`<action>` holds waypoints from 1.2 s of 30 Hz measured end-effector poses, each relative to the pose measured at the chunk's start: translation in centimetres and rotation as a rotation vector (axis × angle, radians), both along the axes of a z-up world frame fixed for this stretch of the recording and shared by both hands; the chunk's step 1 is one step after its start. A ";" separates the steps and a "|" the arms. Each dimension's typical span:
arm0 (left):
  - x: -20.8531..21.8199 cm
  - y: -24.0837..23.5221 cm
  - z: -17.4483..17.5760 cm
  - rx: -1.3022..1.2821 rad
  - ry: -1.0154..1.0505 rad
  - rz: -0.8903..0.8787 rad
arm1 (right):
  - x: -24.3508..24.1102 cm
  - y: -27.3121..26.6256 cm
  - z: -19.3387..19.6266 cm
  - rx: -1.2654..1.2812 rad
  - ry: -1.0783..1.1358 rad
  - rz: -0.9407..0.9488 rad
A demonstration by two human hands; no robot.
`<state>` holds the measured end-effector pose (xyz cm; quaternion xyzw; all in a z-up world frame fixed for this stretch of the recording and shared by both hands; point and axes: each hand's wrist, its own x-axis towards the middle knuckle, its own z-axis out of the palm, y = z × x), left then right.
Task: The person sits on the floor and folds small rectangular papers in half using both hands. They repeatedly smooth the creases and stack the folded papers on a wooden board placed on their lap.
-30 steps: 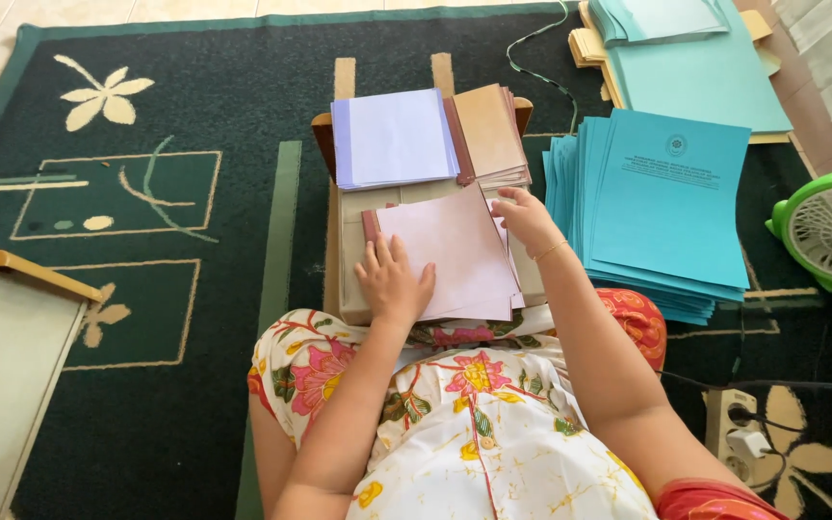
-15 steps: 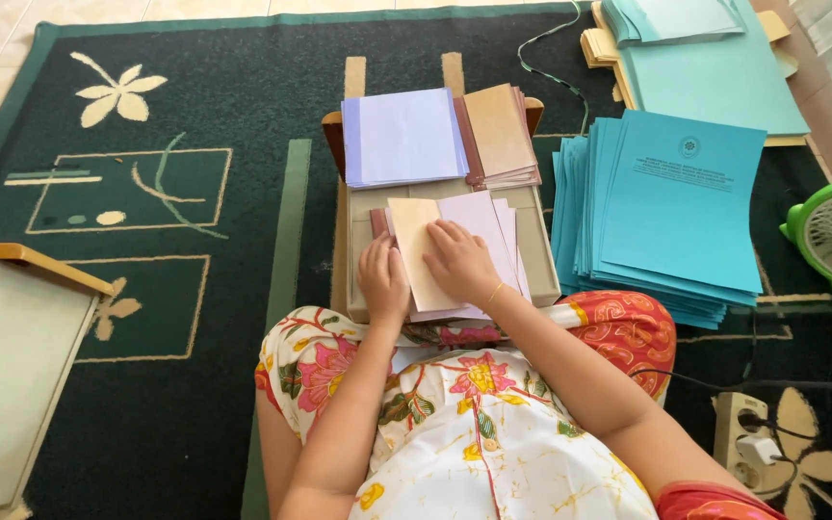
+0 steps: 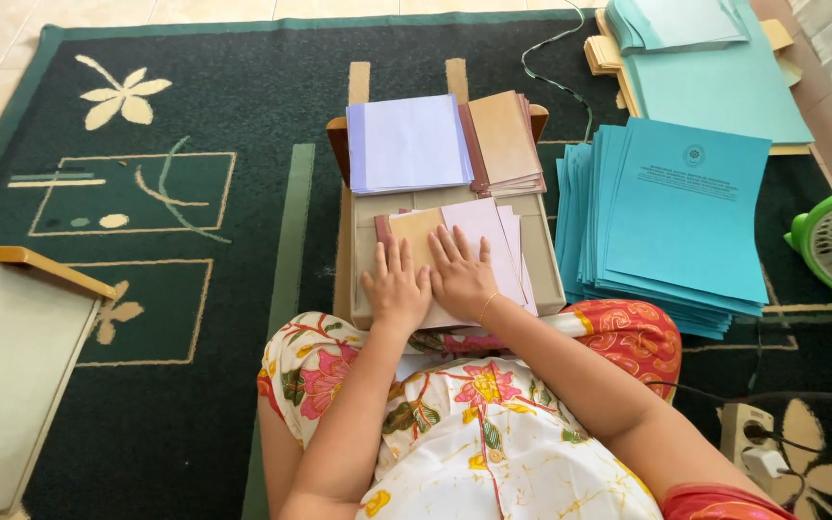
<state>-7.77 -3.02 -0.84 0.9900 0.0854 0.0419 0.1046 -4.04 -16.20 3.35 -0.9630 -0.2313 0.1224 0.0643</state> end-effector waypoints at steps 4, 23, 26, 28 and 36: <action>-0.3 0.5 1.3 -0.063 0.078 -0.032 | 2.3 1.1 -0.3 -0.001 -0.003 0.021; -1.0 0.5 0.9 -0.104 -0.047 -0.049 | 0.5 0.2 0.5 0.022 -0.031 0.143; -1.2 0.5 1.6 -0.119 -0.041 -0.042 | 4.2 1.4 -0.7 0.045 -0.072 0.136; -1.3 0.3 2.2 -0.144 -0.030 -0.030 | 6.5 1.6 -1.4 0.052 -0.089 0.106; -1.4 -0.1 2.3 -0.134 -0.006 0.016 | 4.0 -2.0 -1.3 0.012 -0.044 -0.111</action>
